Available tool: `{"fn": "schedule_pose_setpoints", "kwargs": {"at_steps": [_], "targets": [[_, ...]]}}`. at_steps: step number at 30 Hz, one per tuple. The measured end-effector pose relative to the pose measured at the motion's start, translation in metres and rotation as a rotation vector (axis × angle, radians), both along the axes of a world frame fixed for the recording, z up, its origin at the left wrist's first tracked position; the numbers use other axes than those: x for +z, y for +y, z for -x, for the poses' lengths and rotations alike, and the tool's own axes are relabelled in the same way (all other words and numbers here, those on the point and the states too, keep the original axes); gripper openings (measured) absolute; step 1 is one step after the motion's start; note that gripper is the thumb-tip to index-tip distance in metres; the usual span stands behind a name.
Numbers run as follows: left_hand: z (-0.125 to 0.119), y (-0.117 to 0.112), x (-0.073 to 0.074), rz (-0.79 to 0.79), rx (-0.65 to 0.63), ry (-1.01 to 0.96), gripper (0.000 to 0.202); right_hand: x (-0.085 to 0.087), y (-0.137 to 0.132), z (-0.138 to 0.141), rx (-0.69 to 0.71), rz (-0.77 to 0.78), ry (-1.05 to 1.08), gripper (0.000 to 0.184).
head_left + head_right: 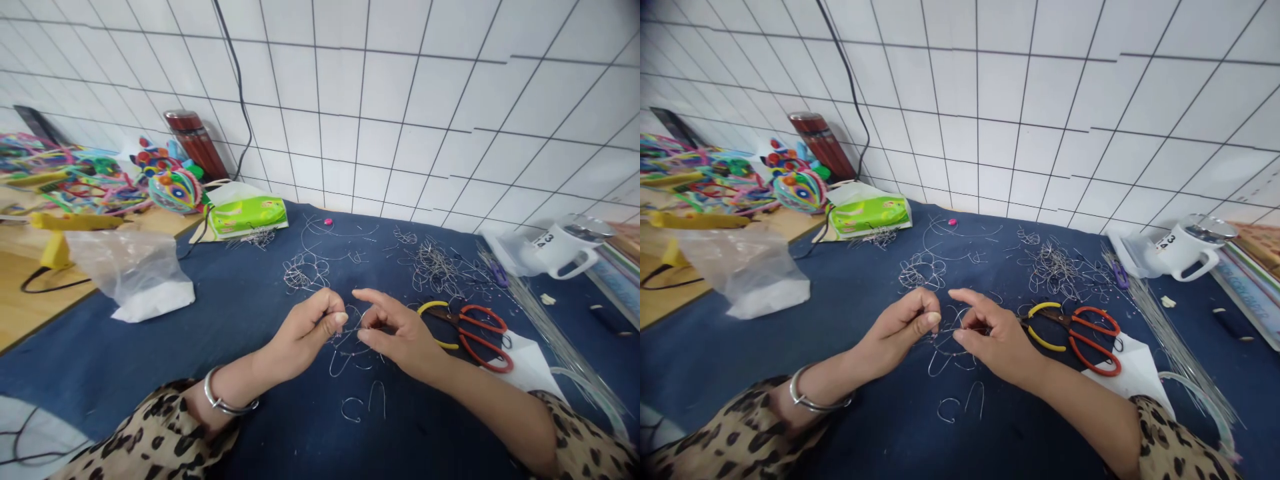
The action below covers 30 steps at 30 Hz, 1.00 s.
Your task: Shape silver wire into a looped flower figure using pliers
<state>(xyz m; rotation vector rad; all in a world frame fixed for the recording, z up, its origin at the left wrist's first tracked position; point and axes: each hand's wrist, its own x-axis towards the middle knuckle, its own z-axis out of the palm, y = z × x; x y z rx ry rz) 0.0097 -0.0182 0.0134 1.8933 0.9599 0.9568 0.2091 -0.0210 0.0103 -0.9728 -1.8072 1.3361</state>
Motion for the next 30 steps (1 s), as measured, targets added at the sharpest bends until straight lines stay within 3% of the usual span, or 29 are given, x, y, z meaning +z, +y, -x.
{"fn": "schedule_pose_setpoints", "kwargs": {"at_steps": [5,8,16,24,30], "targets": [[0.003,0.007,0.002,0.036,-0.065,0.097,0.017,-0.006,0.002,-0.002,-0.056,-0.089,-0.011,0.018],[0.005,0.011,0.002,0.01,-0.101,0.138,0.014,-0.007,0.003,-0.003,-0.083,-0.069,-0.022,0.01],[0.003,0.01,-0.008,-0.202,-0.01,0.159,0.014,-0.007,0.006,0.0,-0.052,0.043,-0.007,0.004],[0.0,0.005,-0.007,-0.409,-0.072,0.165,0.012,0.004,-0.001,0.012,-0.035,0.0,-0.137,0.012],[0.002,0.003,-0.004,-0.395,-0.118,0.171,0.013,-0.002,-0.005,0.015,-0.04,-0.03,-0.078,0.01]]}}
